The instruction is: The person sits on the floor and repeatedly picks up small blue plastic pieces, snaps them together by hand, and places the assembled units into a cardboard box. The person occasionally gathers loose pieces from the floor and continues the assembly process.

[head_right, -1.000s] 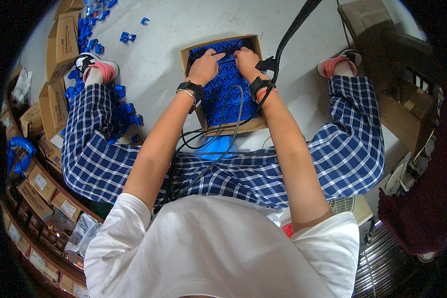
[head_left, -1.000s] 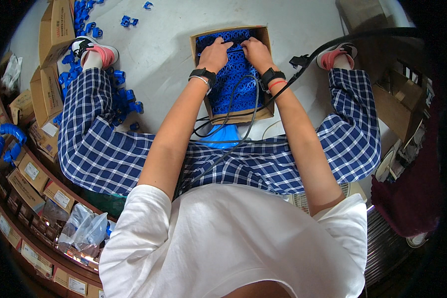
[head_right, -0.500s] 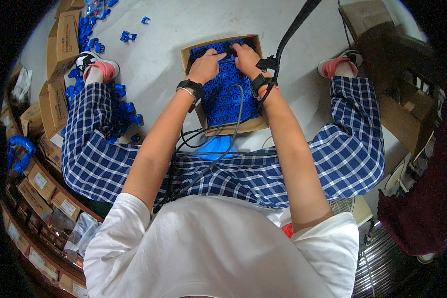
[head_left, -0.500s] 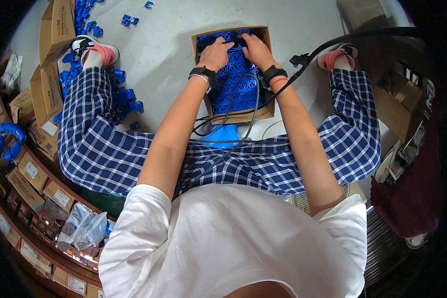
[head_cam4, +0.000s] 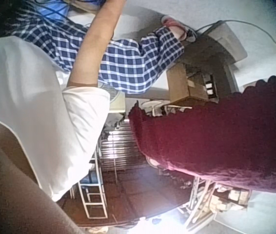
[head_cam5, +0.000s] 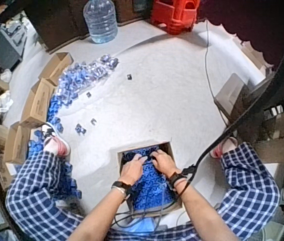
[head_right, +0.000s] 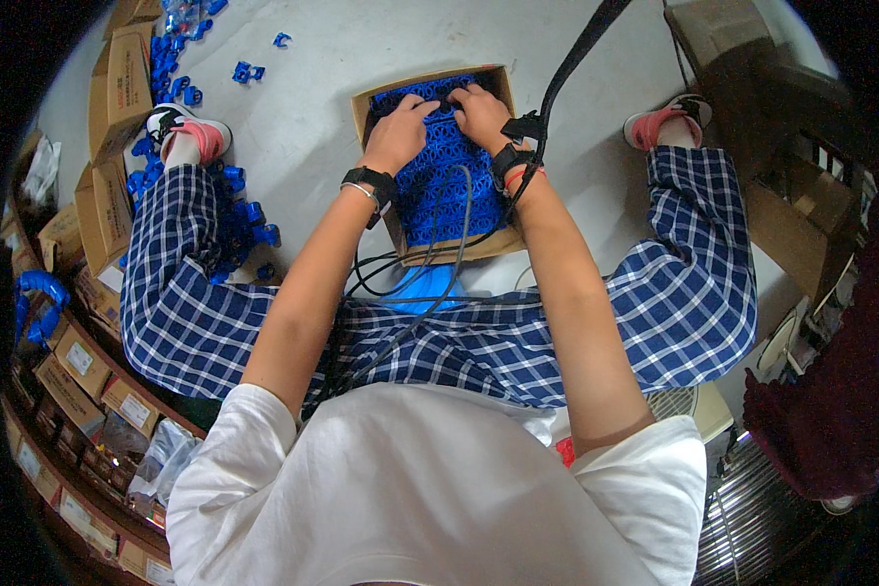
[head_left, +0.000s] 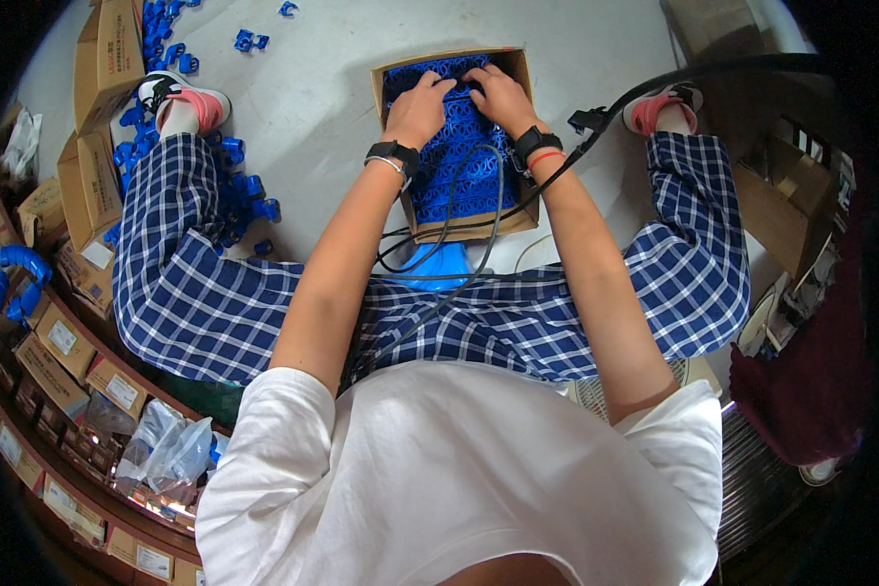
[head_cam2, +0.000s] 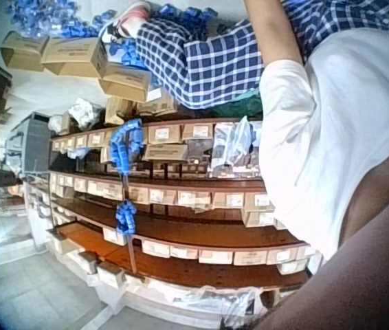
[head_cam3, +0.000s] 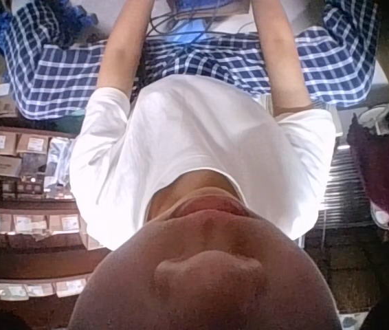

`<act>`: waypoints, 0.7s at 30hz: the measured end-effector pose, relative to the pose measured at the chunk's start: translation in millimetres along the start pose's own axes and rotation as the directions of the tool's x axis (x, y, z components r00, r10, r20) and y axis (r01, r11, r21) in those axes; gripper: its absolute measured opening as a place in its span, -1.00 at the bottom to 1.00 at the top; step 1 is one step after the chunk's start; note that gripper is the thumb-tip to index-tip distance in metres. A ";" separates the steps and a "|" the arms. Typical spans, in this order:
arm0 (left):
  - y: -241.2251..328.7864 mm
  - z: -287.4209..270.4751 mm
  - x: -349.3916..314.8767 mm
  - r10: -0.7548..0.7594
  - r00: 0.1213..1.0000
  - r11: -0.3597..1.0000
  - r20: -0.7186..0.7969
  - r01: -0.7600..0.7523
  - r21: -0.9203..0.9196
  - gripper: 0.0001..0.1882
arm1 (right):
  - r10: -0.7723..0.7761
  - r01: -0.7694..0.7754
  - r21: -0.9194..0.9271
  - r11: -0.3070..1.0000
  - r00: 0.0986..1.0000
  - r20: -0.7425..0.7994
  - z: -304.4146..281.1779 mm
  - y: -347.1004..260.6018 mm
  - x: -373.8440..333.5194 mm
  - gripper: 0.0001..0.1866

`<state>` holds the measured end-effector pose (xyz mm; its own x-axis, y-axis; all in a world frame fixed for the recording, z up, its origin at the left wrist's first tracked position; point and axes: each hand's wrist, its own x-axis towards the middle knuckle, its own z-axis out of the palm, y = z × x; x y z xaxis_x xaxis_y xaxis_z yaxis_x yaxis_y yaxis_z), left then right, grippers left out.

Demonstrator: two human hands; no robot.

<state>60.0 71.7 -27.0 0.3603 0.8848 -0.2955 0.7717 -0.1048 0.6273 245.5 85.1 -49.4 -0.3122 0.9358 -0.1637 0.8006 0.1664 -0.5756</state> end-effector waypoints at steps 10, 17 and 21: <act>18.3 11.1 -19.3 0.012 0.999 0.994 0.038 -0.016 0.108 -0.43 | -0.003 0.003 -0.009 1.000 1.000 0.014 -3.4 -2.8 1.4 -0.76; 17.0 18.2 -17.3 -0.018 0.999 0.999 0.033 0.017 0.040 -0.41 | -0.016 0.016 0.003 1.000 1.000 -0.001 -2.1 -0.8 0.9 -0.75; 16.7 13.2 -11.6 -0.030 0.997 0.999 0.067 0.028 0.027 -0.45 | 0.010 -0.010 -0.012 1.000 0.999 0.031 -2.3 -1.5 1.4 -0.75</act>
<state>75.7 53.6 -22.6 0.3714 0.8552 -0.3615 0.7952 -0.0920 0.5993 245.1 86.9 -46.9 -0.3195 0.9275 -0.1941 0.8100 0.1610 -0.5639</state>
